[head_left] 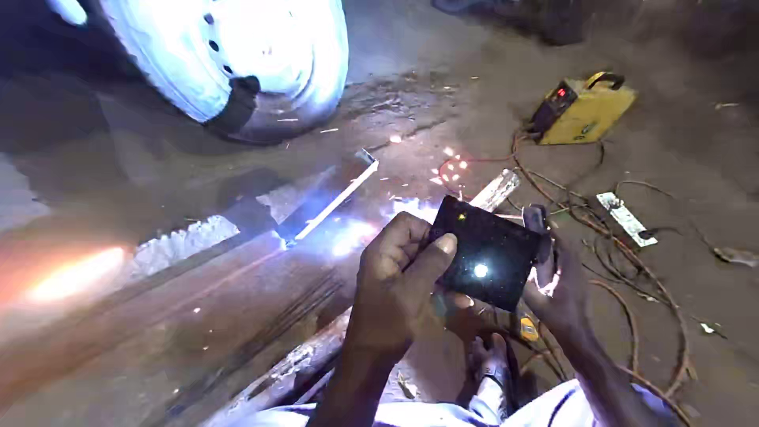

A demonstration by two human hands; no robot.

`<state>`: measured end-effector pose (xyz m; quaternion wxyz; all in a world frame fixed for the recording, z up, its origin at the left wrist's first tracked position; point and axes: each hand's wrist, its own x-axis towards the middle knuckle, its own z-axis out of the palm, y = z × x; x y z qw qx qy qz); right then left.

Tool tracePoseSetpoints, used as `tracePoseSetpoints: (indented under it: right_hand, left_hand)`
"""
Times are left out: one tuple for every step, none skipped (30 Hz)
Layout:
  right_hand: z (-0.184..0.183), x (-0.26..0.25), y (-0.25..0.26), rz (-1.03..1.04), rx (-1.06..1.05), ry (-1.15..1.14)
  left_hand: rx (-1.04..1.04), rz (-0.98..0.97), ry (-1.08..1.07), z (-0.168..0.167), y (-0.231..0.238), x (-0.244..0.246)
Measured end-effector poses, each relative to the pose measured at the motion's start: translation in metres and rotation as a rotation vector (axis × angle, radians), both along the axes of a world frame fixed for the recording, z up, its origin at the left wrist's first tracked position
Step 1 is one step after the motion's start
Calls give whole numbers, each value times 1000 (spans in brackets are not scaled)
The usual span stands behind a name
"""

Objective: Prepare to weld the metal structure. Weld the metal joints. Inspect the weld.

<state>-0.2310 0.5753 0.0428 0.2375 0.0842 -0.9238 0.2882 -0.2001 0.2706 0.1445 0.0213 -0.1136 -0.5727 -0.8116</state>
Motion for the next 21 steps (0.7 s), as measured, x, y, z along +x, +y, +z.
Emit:
tracePoseSetpoints:
  right_hand:
    - [6, -2, -7, 15, -31, 29]
    - [8, -4, -10, 33, -51, 46]
    - [8, -4, -9, 46, -62, 53]
    - [8, -4, -9, 61, -71, 51]
    - [8, -3, -10, 53, -80, 44]
    - [9, -2, -10, 62, -69, 42]
    - [10, -2, -11, 67, -66, 32]
    - [9, -4, -12, 66, -66, 45]
    - [5, -6, -10, 65, -69, 54]
    - [1, -8, -8, 63, -79, 56]
    - [-2, -8, -6, 66, -95, 53]
    - [-5, -7, -5, 54, -114, 52]
    - [-5, -6, -3, 60, -105, 43]
    - [-2, -6, -4, 78, -86, 44]
    - [1, -6, -8, 87, -84, 51]
    - [5, -6, -12, 85, -97, 50]
    - [6, -6, -14, 87, -113, 36]
    - [9, -5, -17, 89, -124, 31]
    - [13, -3, -20, 85, -124, 18]
    - [14, -3, -22, 52, -155, -1]
    - [16, -3, -24, 37, -173, -12]
  left_hand:
    - [4, -2, 7, 0, 0, 0]
    - [20, 5, 9, 0, 1, -1]
    - [24, 17, 14, 0, 2, -1]
    - [29, 22, 8, 0, 3, -1]
    - [32, 20, 7, 0, 4, -2]
    - [51, 14, -3, -1, 4, -3]
    - [67, 14, -18, -1, 5, -5]
    - [68, 12, -30, -1, 6, -6]
    - [66, 13, -35, -1, 6, -6]
    - [75, 10, -31, 0, 6, -6]
    - [77, 7, -13, 0, 6, -5]
    - [64, 2, 10, -1, 5, -5]
    - [53, -4, 29, -2, 5, -5]
    - [57, -11, 33, -3, 4, -5]
    - [55, -8, 29, -4, 4, -6]
    - [41, 2, 13, -4, 4, -5]
    - [21, 9, -2, -3, 3, -5]
    - [3, 13, 0, -3, 3, -4]
    - [-1, 16, 18, -4, 3, -4]
    - [18, 14, 20, -3, 3, -4]
    - [53, 2, 22, -3, 3, -4]
